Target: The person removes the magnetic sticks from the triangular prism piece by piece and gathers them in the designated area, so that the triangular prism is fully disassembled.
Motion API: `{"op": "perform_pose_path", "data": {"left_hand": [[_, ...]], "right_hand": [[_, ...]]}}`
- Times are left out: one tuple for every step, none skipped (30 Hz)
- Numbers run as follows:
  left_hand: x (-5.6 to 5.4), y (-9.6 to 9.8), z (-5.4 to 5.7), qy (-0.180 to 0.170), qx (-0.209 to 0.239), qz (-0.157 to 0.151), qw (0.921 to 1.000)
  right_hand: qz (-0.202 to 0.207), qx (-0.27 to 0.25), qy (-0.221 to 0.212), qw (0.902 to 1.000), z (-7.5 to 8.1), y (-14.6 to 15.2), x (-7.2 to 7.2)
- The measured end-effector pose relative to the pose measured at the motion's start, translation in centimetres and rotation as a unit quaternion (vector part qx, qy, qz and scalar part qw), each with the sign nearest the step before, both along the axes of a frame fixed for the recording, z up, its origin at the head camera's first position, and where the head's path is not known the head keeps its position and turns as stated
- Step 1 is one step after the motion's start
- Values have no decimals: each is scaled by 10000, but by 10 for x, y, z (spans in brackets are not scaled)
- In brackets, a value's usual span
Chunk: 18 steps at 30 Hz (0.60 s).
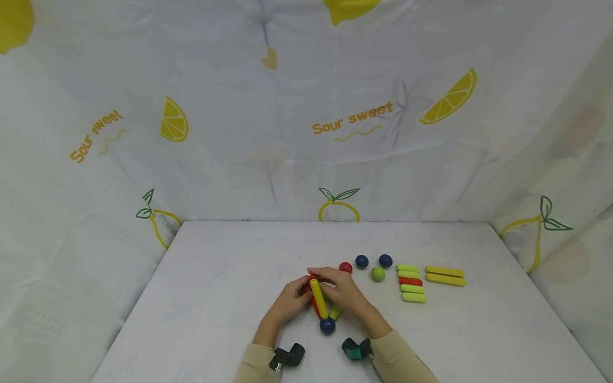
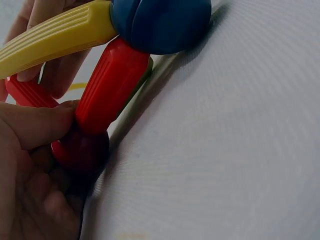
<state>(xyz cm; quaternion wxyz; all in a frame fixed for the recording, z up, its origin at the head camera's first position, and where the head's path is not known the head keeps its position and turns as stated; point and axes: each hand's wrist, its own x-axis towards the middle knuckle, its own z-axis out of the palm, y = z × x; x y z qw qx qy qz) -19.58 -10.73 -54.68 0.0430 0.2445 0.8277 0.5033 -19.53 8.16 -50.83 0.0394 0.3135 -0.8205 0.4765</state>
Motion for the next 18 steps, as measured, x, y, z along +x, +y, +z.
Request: {"op": "perform_pose_path", "data": {"left_hand": [[0,0,0,-18,52,-15,10000],[0,0,0,-20,85,-32,10000],[0,0,-1,-24,109,-46,9999],[0,0,-1,-26,120,-55,9999],[0,0,-1,-17,115,-58,9999],[0,0,-1,-12,97,-62,9999],[0,0,0,-13,66,-55,10000],[0,1,0,8,22,-51,10000],[0,0,0,29,-14,-46,10000],[0,0,0,35,-51,-41,10000],[0,0,0,42,-100,-37,9999],[0,0,0,42,-138,-42,9999],[-1,0,0,23,-175,-37,9998],[-1,0,0,10,-199,-35,9998],[-1,-1,0,9,-218,-32,9998],[-1,-1,0,-24,-240,-20,9997],[-1,-1,0,-61,-260,-8,9996],[-1,-1,1,-90,-258,-4,9996]], "right_hand": [[-5,32,124,9999,0,-1,0],[-25,32,187,9998,0,-2,0],[-57,12,241,9997,1,-3,1],[-105,-14,276,9996,1,-4,2],[-165,-68,228,9996,1,-5,2],[-234,-127,158,9995,1,-5,2],[-311,-186,80,9993,1,-6,3],[-386,-260,-48,9989,1,-6,4],[-445,-319,-137,9984,1,-6,4],[-513,-384,-247,9976,1,-7,5],[-581,-470,-366,9965,1,-7,5],[-650,-553,-481,9952,4,-8,8],[-732,-646,-616,9933,8,-8,11],[-806,-739,-734,9913,13,-9,14],[-906,-873,-888,9881,12,-9,14],[-1022,-983,-1051,9843,11,-9,14],[-1128,-1111,-1219,9798,9,-9,15],[-1216,-1279,-1423,9740,8,-8,14]]}}
